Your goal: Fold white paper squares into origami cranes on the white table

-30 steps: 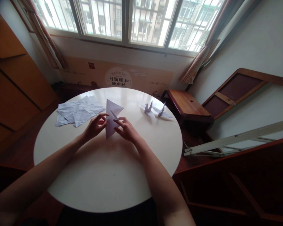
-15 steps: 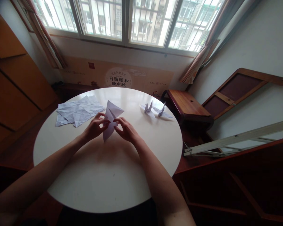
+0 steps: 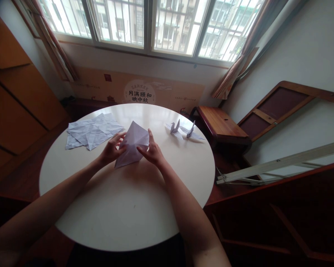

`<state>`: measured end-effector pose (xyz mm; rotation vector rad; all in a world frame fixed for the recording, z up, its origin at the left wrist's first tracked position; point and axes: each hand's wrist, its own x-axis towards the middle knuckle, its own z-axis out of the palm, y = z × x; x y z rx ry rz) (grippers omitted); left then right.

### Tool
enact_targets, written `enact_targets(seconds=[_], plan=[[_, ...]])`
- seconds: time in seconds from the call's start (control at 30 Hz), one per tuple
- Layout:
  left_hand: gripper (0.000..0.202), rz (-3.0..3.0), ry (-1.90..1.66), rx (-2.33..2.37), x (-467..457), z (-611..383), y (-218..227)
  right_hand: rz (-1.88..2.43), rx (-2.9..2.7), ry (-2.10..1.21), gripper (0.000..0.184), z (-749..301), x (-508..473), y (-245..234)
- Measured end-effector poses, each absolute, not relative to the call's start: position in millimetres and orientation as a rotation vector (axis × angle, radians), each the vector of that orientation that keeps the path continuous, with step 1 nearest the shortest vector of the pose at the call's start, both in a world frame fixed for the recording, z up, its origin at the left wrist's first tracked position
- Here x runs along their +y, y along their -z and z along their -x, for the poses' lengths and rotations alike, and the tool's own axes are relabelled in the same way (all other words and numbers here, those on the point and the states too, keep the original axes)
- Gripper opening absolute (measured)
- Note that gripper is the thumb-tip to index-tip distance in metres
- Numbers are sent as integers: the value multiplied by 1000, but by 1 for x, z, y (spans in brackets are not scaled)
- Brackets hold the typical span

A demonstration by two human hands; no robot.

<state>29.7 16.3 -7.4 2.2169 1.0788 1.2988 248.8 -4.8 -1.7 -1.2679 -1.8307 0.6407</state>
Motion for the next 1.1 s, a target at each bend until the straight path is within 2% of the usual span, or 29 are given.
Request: enact_targets(seconds=[0.1, 0.33, 0.43, 0.53, 0.67, 0.8, 1.0, 1.1], plan=[[43, -2199, -1271, 1045, 16, -30, 8, 1336, -1853, -639, 91, -249, -5, 2], [53, -2213, -1145, 1254, 19, -25, 8, 1333, -1931, -462, 50, -250, -3, 7], [54, -2214, -1092, 1370, 19, -22, 7, 1250, -2012, -370, 39, -249, -5, 5], [50, -2250, -1105, 1376, 20, -20, 5, 1168, -2076, -375, 44, -247, -9, 2], [37, -2317, -1314, 1201, 21, -24, 5, 1120, -2099, -495, 67, -242, -15, -2], [25, -2268, -1408, 1101, 20, -30, 7, 1054, -2145, -488, 80, -237, -20, -5], [30, -2215, -1362, 1103, 20, -29, 11, 1033, -2206, -499, 82, -235, -24, -10], [23, -2228, -1304, 1152, 19, -28, 10, 1013, -2207, -483, 76, -234, -24, -8]])
